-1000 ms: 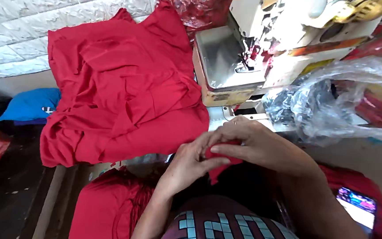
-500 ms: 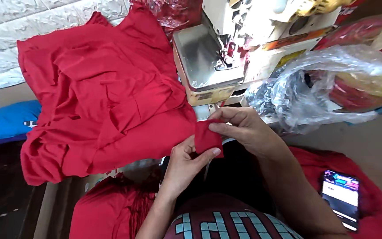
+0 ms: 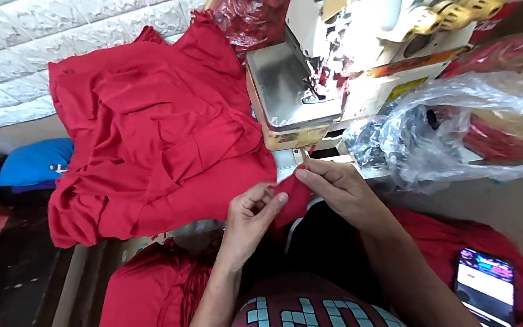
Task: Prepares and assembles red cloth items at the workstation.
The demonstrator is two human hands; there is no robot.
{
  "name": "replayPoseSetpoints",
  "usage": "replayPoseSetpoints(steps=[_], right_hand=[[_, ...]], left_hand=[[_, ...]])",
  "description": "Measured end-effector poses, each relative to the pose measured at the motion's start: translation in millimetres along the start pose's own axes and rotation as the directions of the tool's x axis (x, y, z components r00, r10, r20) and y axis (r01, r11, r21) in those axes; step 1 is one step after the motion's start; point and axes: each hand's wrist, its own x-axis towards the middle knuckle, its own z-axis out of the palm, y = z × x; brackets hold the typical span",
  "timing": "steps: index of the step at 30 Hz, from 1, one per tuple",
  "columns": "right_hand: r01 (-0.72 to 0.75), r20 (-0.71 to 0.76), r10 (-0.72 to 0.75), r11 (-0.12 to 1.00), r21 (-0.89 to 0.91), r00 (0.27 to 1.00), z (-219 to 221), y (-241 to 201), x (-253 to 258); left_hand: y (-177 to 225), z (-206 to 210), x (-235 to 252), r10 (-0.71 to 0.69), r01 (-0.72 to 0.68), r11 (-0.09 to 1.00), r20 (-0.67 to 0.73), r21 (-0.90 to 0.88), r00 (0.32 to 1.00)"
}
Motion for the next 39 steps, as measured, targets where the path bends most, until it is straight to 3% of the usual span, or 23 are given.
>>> replayPoseSetpoints(steps=[4,7,9,12,15,18,20,23,26,30,34,37,39], right_hand=[[0.118,-0.168,-0.159,0.966,-0.228,0.973,15,3,-2],[0.221,-0.202,-0.261,0.955,-0.198,0.944,31,-3,-9],[0.264,-0.181,-0.309,0.935,-0.237,0.934,40,-4,-14],[0.263,-0.206,-0.335,0.913,-0.312,0.919,43,0,-17],[0.199,-0.190,-0.226,0.968,-0.153,0.955,39,-2,-17],[0.018,-0.098,0.006,0.969,0.245,0.995,31,0,-16],[-0.171,0.062,0.163,0.828,0.534,0.985,24,5,-15],[-0.335,0.267,0.207,0.676,0.657,0.941,19,11,-10],[-0.358,0.318,0.204,0.745,0.563,0.926,18,12,-10],[-0.197,0.283,0.073,0.877,0.439,0.956,19,11,-9],[0.031,0.091,-0.043,0.991,0.126,0.995,21,8,-6],[0.240,-0.043,-0.246,0.965,-0.106,0.968,20,3,-3],[0.369,-0.062,-0.388,0.907,-0.205,0.920,18,0,-2]], left_hand=[[3,-2,-1,0.024,-0.031,0.997,-0.103,-0.064,0.994],[1,3,3,0.003,-0.045,0.976,-0.193,-0.214,0.981],[3,3,5,-0.049,-0.004,0.958,-0.178,-0.288,0.983],[3,-4,5,0.001,-0.030,0.969,-0.119,-0.244,0.993],[6,-8,4,-0.028,0.010,0.981,-0.090,-0.194,0.996],[9,-15,4,-0.180,0.171,0.952,-0.010,-0.253,0.984],[11,-21,5,-0.256,0.262,0.911,0.063,-0.320,0.965],[13,-25,6,-0.271,0.303,0.900,0.143,-0.314,0.952],[10,-27,6,-0.243,0.279,0.941,0.188,-0.194,0.952],[7,-27,7,-0.173,0.182,0.983,0.196,-0.032,0.965],[8,-28,6,-0.140,0.140,0.990,0.188,0.015,0.972],[11,-26,1,-0.336,0.396,0.910,0.341,-0.124,0.878],[7,-19,-1,-0.369,0.589,0.736,0.532,-0.333,0.762]])
